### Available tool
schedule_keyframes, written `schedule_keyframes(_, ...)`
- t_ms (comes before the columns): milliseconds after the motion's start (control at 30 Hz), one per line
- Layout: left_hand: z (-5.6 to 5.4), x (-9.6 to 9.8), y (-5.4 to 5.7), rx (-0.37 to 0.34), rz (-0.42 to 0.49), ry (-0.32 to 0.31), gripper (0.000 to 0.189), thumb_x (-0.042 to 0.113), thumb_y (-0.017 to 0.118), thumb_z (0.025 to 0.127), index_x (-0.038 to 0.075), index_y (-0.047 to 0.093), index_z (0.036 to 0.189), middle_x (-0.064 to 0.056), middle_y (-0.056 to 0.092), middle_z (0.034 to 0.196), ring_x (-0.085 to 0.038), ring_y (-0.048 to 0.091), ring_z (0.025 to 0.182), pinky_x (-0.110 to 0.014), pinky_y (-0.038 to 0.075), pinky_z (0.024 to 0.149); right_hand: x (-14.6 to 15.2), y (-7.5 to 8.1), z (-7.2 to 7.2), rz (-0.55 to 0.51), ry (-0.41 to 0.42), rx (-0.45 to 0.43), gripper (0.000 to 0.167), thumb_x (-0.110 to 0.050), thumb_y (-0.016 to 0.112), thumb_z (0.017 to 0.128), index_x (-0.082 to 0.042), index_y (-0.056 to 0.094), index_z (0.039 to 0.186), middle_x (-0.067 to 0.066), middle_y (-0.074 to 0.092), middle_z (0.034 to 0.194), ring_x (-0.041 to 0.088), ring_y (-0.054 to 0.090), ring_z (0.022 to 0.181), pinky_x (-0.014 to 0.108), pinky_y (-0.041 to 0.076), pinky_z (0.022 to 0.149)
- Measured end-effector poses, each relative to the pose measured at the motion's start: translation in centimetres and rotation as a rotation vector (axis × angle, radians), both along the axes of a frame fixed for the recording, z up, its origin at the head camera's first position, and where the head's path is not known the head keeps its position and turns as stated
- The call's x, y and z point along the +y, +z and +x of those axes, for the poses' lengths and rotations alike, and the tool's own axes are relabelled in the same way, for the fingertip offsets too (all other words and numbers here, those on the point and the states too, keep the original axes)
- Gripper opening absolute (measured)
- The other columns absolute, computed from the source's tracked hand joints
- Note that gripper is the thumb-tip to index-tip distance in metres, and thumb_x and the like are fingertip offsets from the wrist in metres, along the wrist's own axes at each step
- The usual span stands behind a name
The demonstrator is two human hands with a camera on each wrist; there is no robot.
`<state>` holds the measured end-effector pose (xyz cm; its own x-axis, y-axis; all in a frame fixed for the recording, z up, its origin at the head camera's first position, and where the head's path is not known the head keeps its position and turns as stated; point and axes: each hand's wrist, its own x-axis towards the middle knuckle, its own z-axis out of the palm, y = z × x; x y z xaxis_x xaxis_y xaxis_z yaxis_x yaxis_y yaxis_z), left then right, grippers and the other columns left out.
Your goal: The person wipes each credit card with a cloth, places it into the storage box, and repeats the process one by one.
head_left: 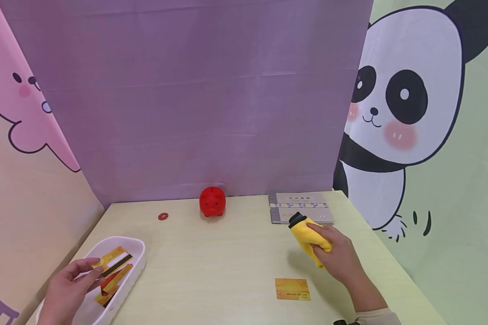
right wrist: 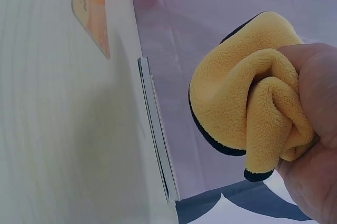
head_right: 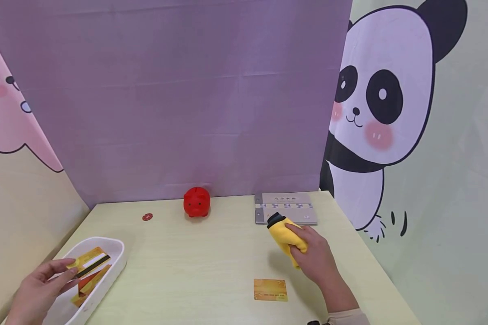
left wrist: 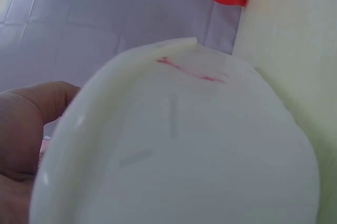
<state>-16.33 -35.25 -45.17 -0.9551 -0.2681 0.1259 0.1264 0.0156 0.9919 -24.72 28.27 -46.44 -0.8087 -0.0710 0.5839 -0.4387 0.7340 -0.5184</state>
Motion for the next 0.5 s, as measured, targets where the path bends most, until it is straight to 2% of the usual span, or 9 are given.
schedule_keyframes(133, -0.24, -0.22, -0.49, -0.043, -0.038, -0.024, 0.021, -0.002, 0.075, 0.094, 0.011, 0.075, 0.11, -0.001, 0.068, 0.089, -0.015, 0.075, 0.076, -0.03, 0.064, 0.073, 0.0, 0.04, 0.05, 0.003, -0.004, -0.005, 0.055, -0.002, 0.08, 0.086, -0.019, 0.071, 0.138, 0.001, 0.07, 0.113, 0.017, 0.056, 0.08, 0.028, 0.05, 0.065)
schedule_keyframes(267, -0.59, -0.14, -0.9, -0.05, -0.087, -0.041, 0.019, -0.003, 0.074, 0.095, 0.008, 0.074, 0.11, -0.003, 0.068, 0.086, -0.014, 0.074, 0.073, -0.029, 0.064, 0.071, -0.02, 0.11, 0.14, 0.002, -0.007, -0.004, 0.056, -0.001, 0.08, 0.085, -0.019, 0.071, 0.137, 0.001, 0.071, 0.113, 0.017, 0.055, 0.08, 0.028, 0.049, 0.065)
schedule_keyframes(500, -0.74, -0.09, -1.02, -0.105, -0.21, 0.002, 0.022, 0.001, 0.078, 0.093, 0.02, 0.073, 0.103, -0.005, 0.065, 0.084, -0.017, 0.073, 0.072, -0.031, 0.065, 0.069, -0.09, 0.23, 0.22, -0.005, -0.003, -0.004, 0.056, 0.0, 0.081, 0.085, -0.019, 0.071, 0.137, 0.001, 0.071, 0.114, 0.017, 0.055, 0.079, 0.027, 0.049, 0.063)
